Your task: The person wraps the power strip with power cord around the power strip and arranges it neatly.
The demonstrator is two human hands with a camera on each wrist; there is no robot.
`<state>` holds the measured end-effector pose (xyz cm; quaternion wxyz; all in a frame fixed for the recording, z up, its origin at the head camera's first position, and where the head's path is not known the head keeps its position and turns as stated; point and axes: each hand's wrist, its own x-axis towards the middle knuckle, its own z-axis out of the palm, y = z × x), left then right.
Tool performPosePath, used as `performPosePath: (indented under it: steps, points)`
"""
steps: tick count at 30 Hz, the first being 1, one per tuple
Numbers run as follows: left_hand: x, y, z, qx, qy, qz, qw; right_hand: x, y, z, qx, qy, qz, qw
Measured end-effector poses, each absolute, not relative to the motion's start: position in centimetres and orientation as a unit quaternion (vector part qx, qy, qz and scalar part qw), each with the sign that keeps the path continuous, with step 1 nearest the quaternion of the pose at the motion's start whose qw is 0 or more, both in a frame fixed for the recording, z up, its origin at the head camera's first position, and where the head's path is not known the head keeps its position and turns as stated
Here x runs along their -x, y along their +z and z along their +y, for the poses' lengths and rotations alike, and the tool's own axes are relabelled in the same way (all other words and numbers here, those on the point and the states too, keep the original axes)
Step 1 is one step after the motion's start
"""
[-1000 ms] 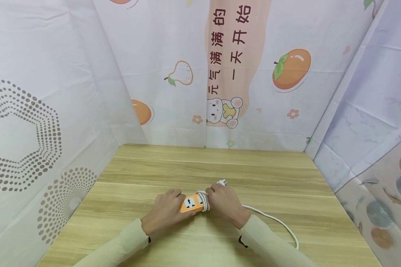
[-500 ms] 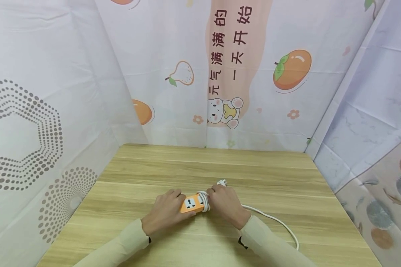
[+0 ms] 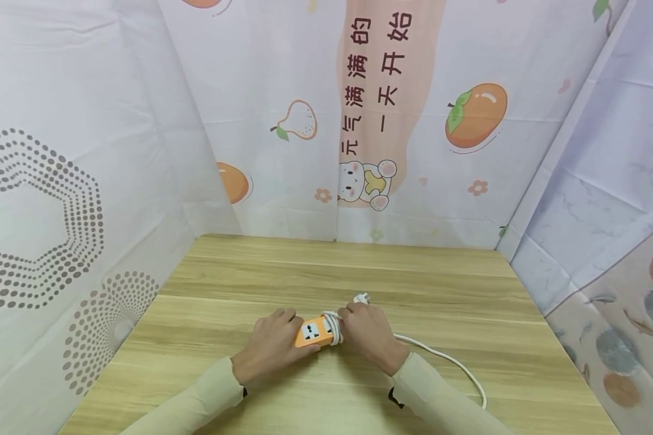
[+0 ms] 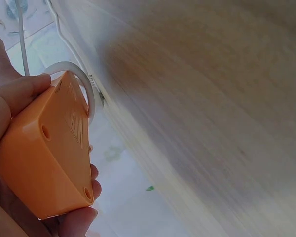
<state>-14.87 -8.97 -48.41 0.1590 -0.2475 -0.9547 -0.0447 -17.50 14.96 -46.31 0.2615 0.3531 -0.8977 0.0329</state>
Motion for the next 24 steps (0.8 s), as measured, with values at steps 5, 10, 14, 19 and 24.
performPosePath:
  steps: [5, 10, 14, 19, 24]
  points:
    - [15.06, -48.37, -9.02, 0.228, -0.047, -0.959, 0.158, 17.13, -46.12, 15.02, -0.341, 0.044, -0.908, 0.239]
    - [15.35, -48.3, -9.22, 0.217, -0.046, -0.96, 0.168, 16.95, -46.17, 15.11, -0.336, 0.055, -0.912, 0.23]
    - [15.47, -48.39, -9.31, 0.222, -0.039, -0.957, 0.184, 16.98, -46.21, 15.07, -0.342, 0.067, -0.907, 0.235]
    - [15.66, -48.31, -9.32, 0.223, -0.033, -0.955, 0.191, 16.89, -46.08, 15.06, -0.361, 0.085, -0.894, 0.249]
    - [15.82, -47.94, -9.23, 0.217, -0.048, -0.958, 0.179, 16.71, -46.11, 15.23, -0.372, 0.087, -0.887, 0.26]
